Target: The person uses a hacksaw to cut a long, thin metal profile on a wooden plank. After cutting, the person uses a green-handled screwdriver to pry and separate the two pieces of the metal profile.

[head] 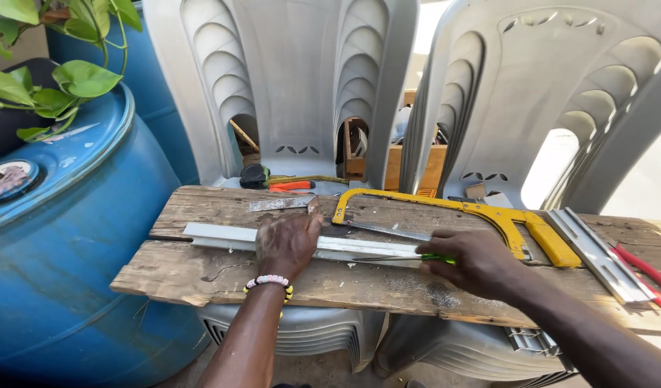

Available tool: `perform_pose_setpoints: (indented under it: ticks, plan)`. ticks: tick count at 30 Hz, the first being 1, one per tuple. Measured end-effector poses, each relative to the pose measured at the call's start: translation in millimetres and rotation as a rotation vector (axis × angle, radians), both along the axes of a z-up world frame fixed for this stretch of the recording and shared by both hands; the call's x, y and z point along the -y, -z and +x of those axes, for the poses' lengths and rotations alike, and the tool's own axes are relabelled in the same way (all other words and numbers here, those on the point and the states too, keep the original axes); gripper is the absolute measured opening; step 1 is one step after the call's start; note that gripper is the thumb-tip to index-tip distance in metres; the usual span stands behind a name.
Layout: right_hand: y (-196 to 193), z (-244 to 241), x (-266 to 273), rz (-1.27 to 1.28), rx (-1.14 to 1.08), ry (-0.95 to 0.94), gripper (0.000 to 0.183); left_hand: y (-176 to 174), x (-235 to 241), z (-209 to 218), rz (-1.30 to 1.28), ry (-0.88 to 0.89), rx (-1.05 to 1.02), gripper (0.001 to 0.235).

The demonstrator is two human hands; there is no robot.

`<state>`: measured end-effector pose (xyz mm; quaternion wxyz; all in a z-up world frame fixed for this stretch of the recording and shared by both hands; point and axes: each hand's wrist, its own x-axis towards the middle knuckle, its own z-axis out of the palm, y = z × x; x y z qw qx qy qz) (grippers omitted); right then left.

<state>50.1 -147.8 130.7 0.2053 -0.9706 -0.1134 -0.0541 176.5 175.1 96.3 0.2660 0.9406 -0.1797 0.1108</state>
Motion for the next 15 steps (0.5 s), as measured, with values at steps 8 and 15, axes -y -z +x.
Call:
perform_pose_setpoints:
  ticks: [8,15]
  plan:
    - [-8.5,17.1,-73.9,-0.134,0.003,-0.223,0.028,-0.2,8.1,-18.0,0.144,-0.112,-0.117,0.070]
    - [-27.3,-13.8,33.0,-0.570,-0.237,0.011,0.043,25.5,3.2,0.1,-0.008,-0.044,0.016,0.057]
